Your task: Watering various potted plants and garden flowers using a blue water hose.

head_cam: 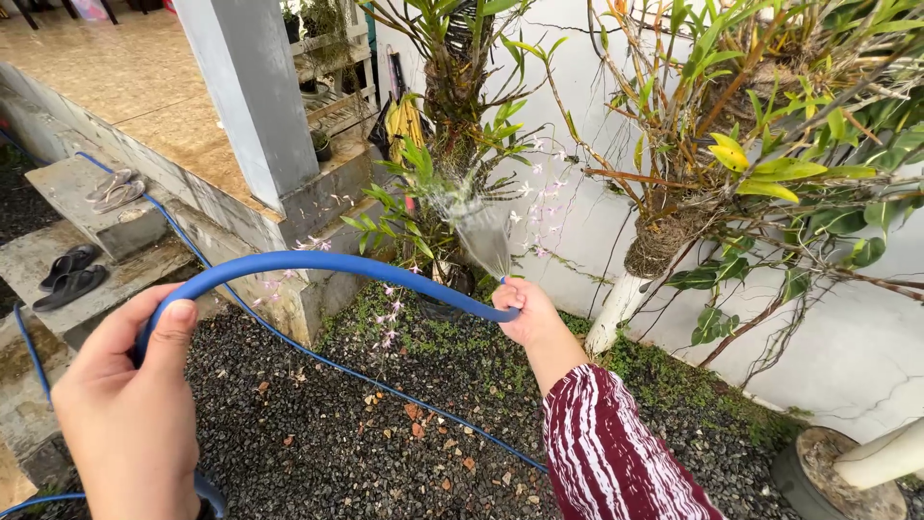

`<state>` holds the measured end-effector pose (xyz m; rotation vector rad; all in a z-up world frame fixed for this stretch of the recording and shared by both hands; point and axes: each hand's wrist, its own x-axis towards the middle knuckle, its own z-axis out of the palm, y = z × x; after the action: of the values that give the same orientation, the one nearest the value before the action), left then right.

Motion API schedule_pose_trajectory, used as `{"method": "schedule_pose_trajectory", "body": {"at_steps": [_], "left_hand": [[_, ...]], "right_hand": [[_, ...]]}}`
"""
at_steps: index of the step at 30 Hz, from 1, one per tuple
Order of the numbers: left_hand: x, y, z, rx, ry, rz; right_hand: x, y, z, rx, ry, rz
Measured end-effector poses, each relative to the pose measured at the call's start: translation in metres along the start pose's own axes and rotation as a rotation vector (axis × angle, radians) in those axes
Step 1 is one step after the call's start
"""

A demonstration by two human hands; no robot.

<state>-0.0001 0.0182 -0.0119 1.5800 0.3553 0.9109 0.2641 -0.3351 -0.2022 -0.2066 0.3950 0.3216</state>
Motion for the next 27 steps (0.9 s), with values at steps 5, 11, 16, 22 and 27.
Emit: {"method": "schedule_pose_trajectory", "body": {"at_steps": [5,11,16,22,27], "left_hand": [[0.028,-0.014,0.008,-0.089,0.004,0.010],[0.062,-0.020,0.021,-0.160,-0.007,0.054],[0.070,-0.025,0.035,-0.155,-0.044,0.017],[0.077,-0.031,0.046,-0.144,-0.136,-0.122],[0.098,-0.064,0.044,-0.230,-0.144,-0.020]], "right_hand": [[-0.003,-0.044,0.086,-0.149,-0.045,-0.096],[-0.017,-0.113,0.230,-0.527,-0.018,-0.222],[-0.036,-0.161,0.313,-0.771,0.067,-0.366],[-0.087,-0.152,0.373,-1.003,0.184,-0.595],[-0.083,-0.136,0.411,-1.216,0.270,-0.578]]}}
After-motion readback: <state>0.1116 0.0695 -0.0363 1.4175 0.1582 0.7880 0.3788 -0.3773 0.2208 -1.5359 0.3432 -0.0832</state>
